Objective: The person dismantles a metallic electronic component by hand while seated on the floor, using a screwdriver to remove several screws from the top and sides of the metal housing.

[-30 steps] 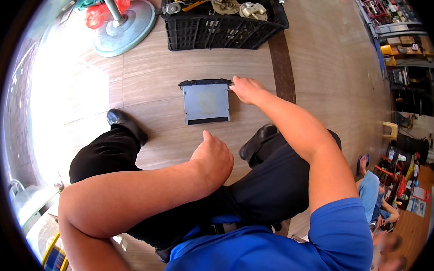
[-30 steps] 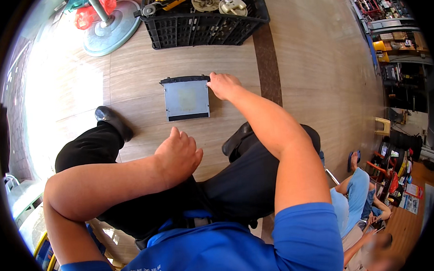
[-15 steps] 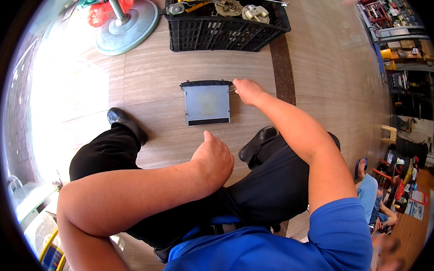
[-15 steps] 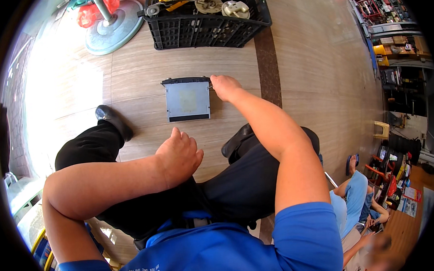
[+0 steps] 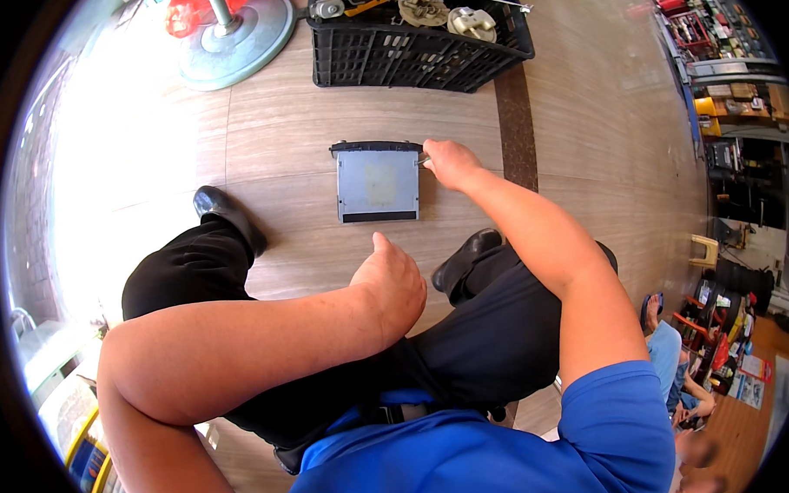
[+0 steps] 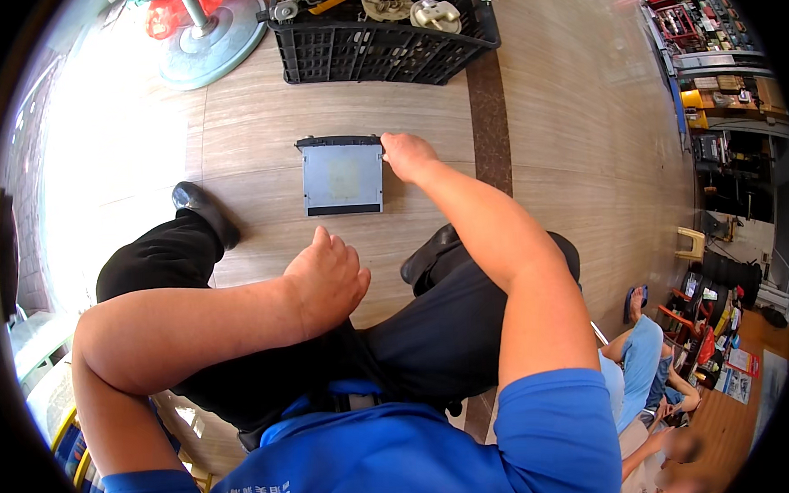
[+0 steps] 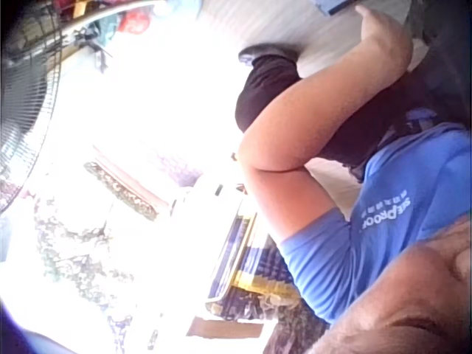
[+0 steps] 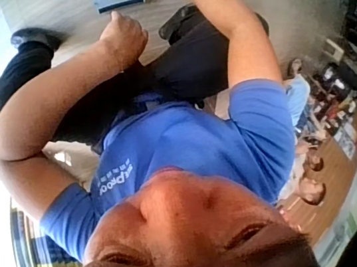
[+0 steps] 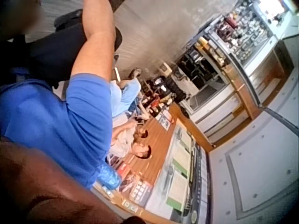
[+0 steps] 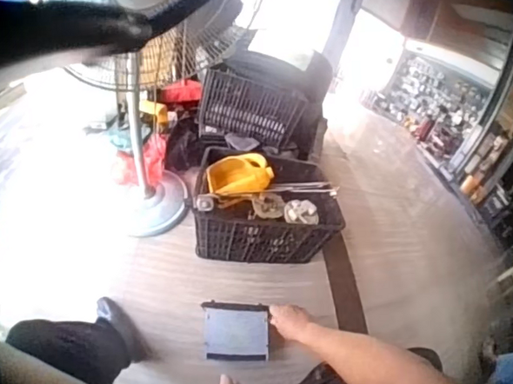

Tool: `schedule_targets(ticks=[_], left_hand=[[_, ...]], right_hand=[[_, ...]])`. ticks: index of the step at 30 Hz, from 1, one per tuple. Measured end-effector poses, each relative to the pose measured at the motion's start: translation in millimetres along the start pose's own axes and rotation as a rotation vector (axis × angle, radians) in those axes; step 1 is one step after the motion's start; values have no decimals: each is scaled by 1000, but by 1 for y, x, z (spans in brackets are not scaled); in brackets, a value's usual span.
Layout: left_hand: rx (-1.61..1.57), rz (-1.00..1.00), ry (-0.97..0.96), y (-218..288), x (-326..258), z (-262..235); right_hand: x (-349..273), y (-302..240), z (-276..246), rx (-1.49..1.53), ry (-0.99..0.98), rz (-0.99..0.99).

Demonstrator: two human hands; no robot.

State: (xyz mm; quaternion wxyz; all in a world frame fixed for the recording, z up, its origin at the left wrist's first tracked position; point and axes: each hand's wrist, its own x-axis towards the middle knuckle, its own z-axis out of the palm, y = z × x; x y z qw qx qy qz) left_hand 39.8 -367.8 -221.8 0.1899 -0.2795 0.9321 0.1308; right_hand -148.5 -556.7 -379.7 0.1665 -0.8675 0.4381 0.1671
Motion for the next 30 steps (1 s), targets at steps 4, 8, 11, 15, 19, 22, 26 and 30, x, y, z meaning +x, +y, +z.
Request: schedule_targets(ticks=[4,8,11,15,19,22,26,30], left_hand=[[9,-6,6,0,-1,-1],[-11,3,-4,-1,1,-4],[-8,8,-10,-1,0,-5],[2,-2,0,-1,-1,-4],[3,-1,-23,-2,0,-5],[10,22,-57,-3,0,-7],[10,40,-102,-3,2,-12],[17,35,-127,-3,2,-10]], right_hand=[[-5,-4,-3,25,-12,146],[-5,-2,-6,-40,-77,117],[0,5,5,-13,-4,40],[2,11,11,-21,47,-35],[-2,6,6,100,4,117],[-4,-1,-1,57,-51,191],[0,5,7,-60,-18,40],[1,11,16,-87,97,-91]])
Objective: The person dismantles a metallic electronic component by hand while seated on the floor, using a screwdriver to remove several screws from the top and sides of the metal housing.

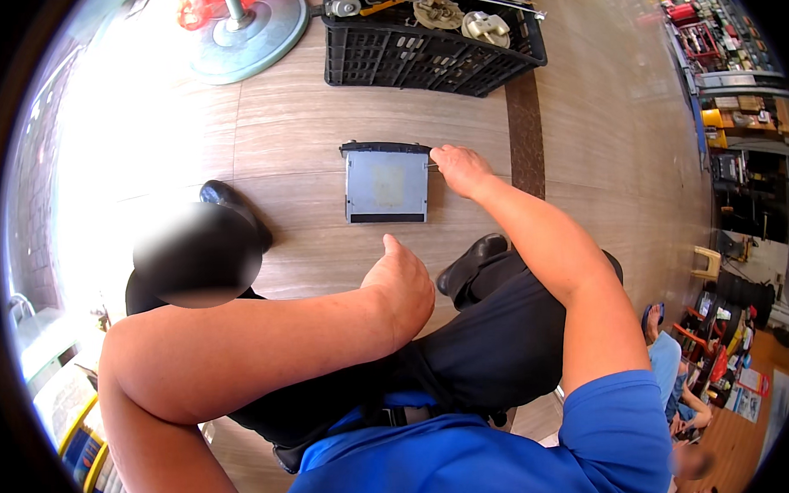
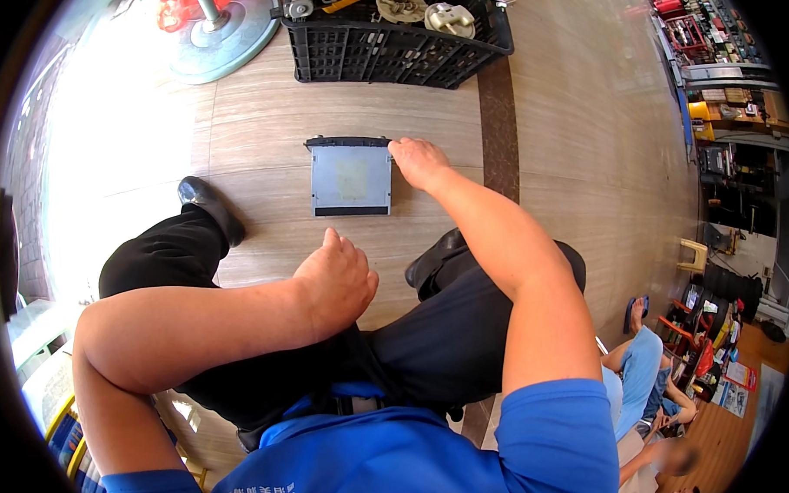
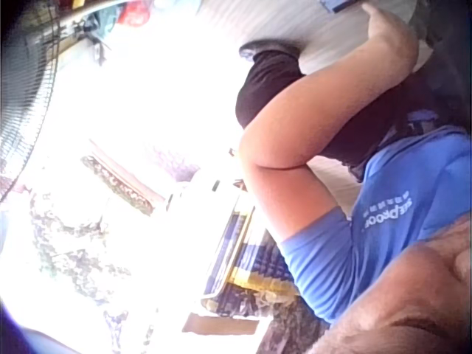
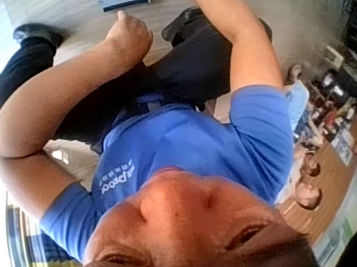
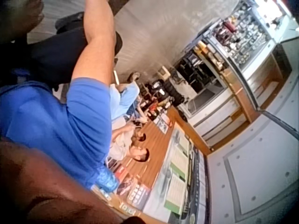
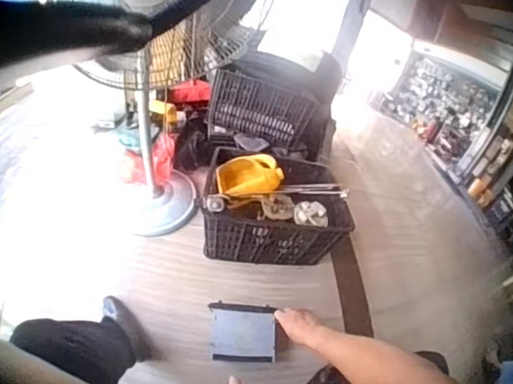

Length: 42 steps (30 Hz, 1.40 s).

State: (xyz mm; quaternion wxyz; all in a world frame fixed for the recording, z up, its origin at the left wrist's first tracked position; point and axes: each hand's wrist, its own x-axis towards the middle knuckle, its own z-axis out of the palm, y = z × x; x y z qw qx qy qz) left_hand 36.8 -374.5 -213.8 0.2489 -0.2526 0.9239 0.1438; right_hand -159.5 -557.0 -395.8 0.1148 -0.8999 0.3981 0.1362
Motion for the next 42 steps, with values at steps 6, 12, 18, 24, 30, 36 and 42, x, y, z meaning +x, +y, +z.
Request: schedule_targets(ticks=[6,12,18,24,30,36,42], left_hand=[[-16,-15,47,1,1,6],[-30,-2,5,0,1,0],[-25,-9,7,0,0,0],[-15,1,23,-1,0,1],[-29,-11,9,1,1,1],[-38,5,14,0,0,2],[-43,2,16,1,2,0]], right_hand=[[0,-4,-3,144,-39,88],[0,-14,-17,98,-169,251],[-1,-4,-6,57,-49,101],[-2,-2,-8,68,-31,67],[0,-2,-1,5,-112,116],[-3,-1,-8,41,-210,125],[-7,-2,-9,-120,-367,198]])
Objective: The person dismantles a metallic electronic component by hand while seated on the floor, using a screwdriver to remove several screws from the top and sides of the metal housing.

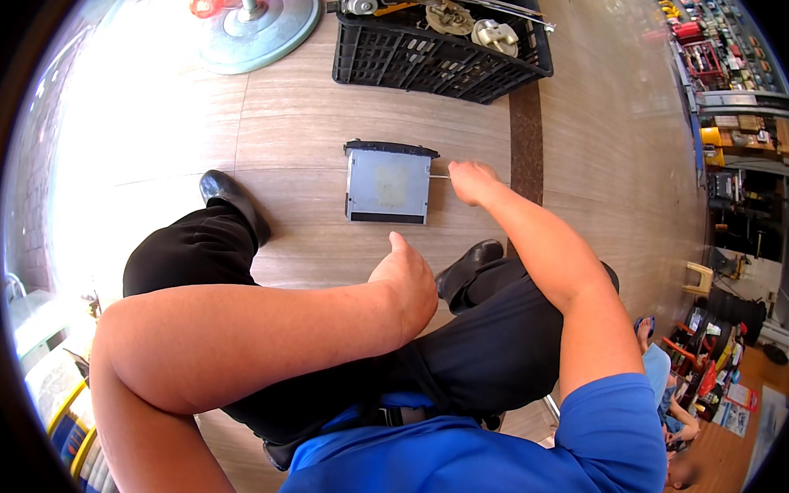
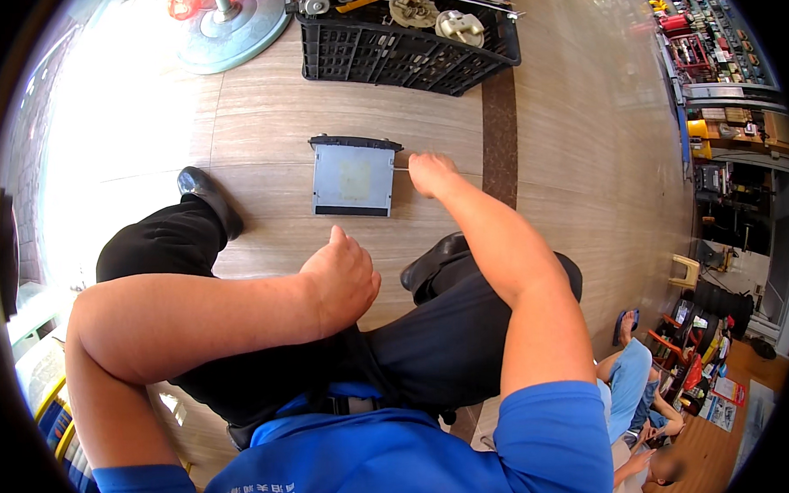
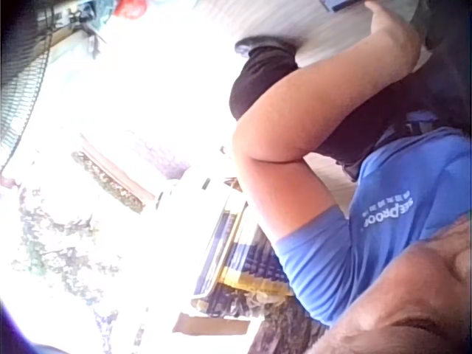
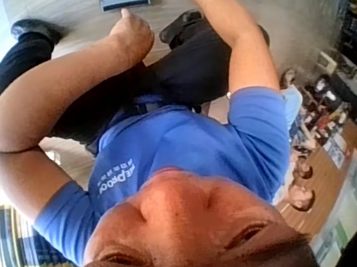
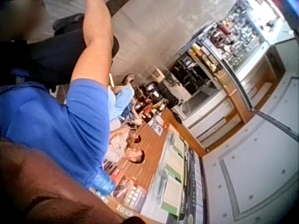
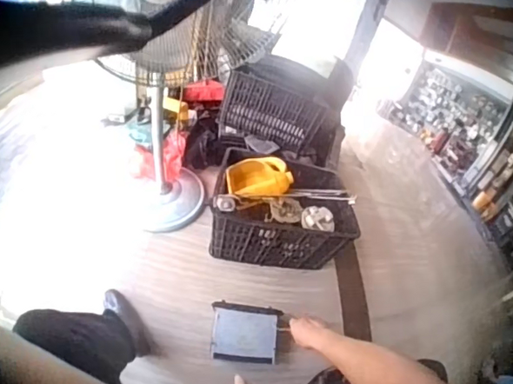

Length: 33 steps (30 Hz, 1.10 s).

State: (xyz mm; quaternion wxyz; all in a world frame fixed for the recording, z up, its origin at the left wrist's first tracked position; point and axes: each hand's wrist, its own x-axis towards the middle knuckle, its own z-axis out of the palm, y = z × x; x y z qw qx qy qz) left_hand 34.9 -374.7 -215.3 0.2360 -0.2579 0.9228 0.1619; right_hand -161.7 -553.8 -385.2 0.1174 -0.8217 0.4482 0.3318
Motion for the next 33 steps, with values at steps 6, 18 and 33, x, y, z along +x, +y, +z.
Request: schedule_targets(ticks=[6,18,33], left_hand=[[31,-6,11,-1,0,2],[-57,1,-88,-12,8,-9],[-30,-24,63,-10,7,4]], right_hand=[[16,9,28,158,44,117],[50,-11,33,511,138,187],[70,-4,50,409,86,160]])
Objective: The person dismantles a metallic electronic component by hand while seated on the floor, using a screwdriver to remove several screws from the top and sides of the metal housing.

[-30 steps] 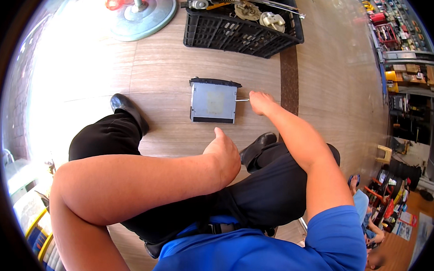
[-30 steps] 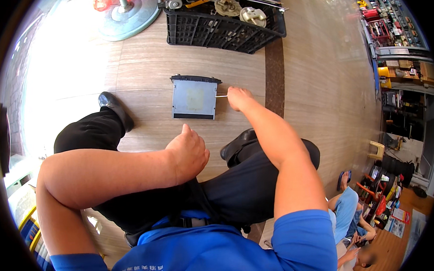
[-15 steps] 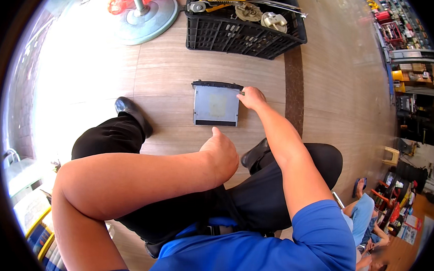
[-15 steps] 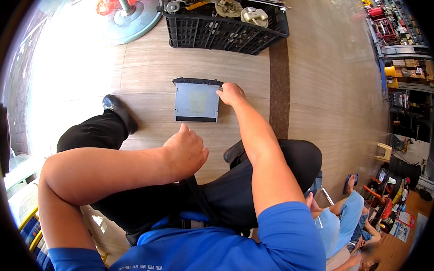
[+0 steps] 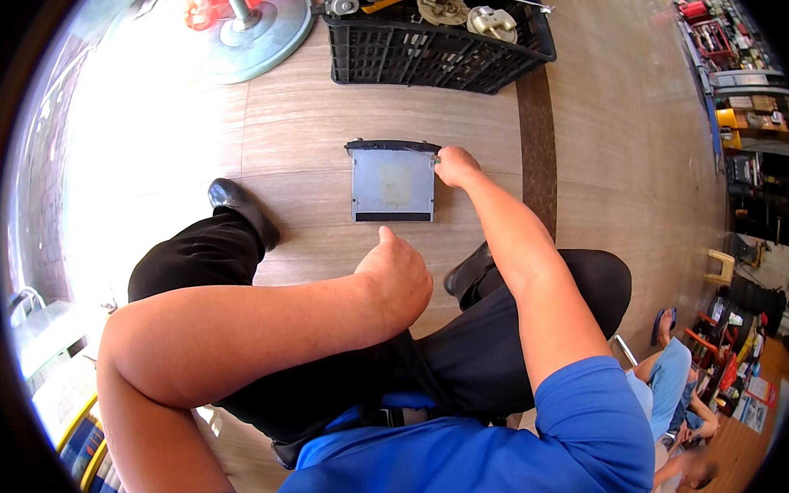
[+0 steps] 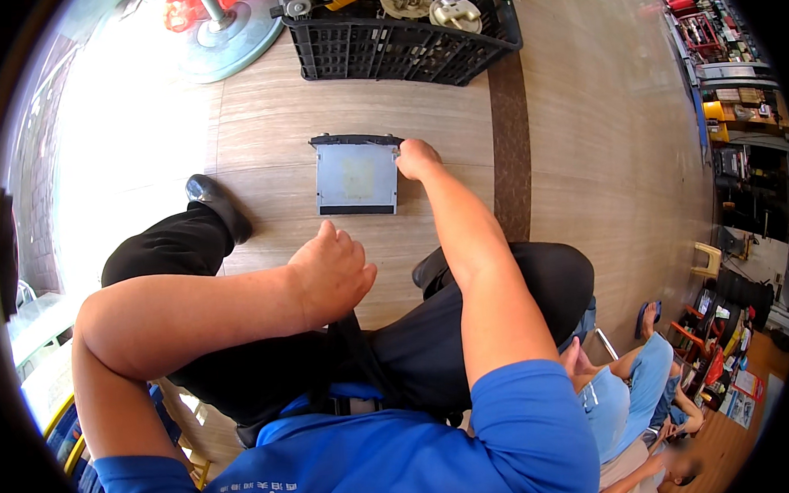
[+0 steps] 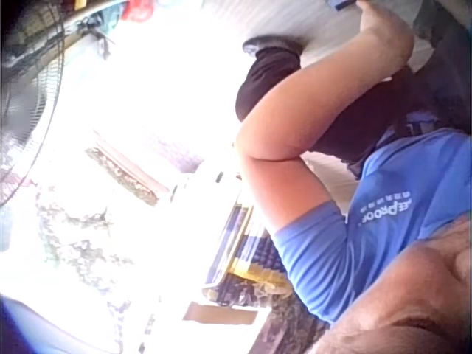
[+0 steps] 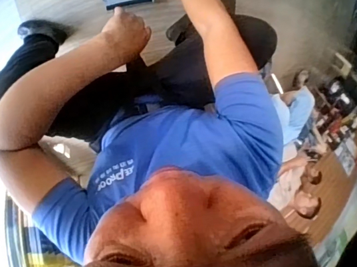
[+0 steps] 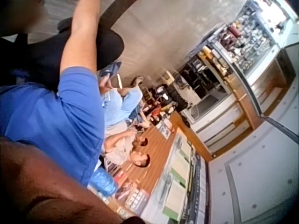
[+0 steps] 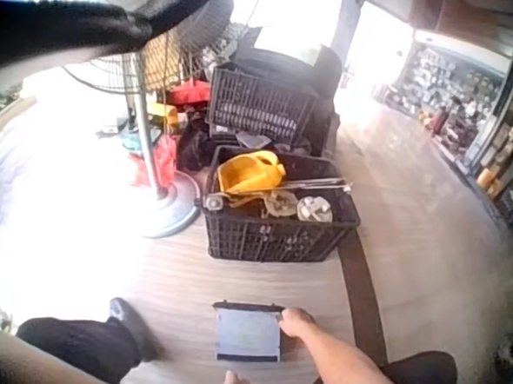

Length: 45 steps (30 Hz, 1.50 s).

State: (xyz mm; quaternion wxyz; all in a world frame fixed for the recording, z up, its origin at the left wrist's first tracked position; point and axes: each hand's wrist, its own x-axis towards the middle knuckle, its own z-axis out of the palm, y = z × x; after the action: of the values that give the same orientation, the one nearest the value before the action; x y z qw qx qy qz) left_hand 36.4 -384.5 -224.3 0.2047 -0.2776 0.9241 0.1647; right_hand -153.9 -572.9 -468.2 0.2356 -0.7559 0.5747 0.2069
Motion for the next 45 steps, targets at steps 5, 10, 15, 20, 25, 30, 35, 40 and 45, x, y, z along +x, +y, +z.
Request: schedule_targets(ticks=[5,10,15,20,25,30,35,40,45], left_hand=[[13,-8,44,0,-2,7],[5,-8,60,-4,-5,8],[-33,-63,71,-11,-8,11],[-25,-63,75,-17,-5,5],[-25,-53,61,-17,4,-1],[-37,-58,89,-22,-1,5],[-55,-85,66,-26,-2,3],[-41,-78,86,-25,-10,-1],[9,-41,145,-19,-19,-1]], right_hand=[[8,39,12,112,66,88],[19,100,79,208,248,317],[16,112,100,256,-19,471],[13,116,95,347,8,484],[36,138,118,360,136,525],[50,138,127,590,109,593],[51,135,130,681,190,620],[31,134,118,732,340,719],[1,118,98,667,485,681]])
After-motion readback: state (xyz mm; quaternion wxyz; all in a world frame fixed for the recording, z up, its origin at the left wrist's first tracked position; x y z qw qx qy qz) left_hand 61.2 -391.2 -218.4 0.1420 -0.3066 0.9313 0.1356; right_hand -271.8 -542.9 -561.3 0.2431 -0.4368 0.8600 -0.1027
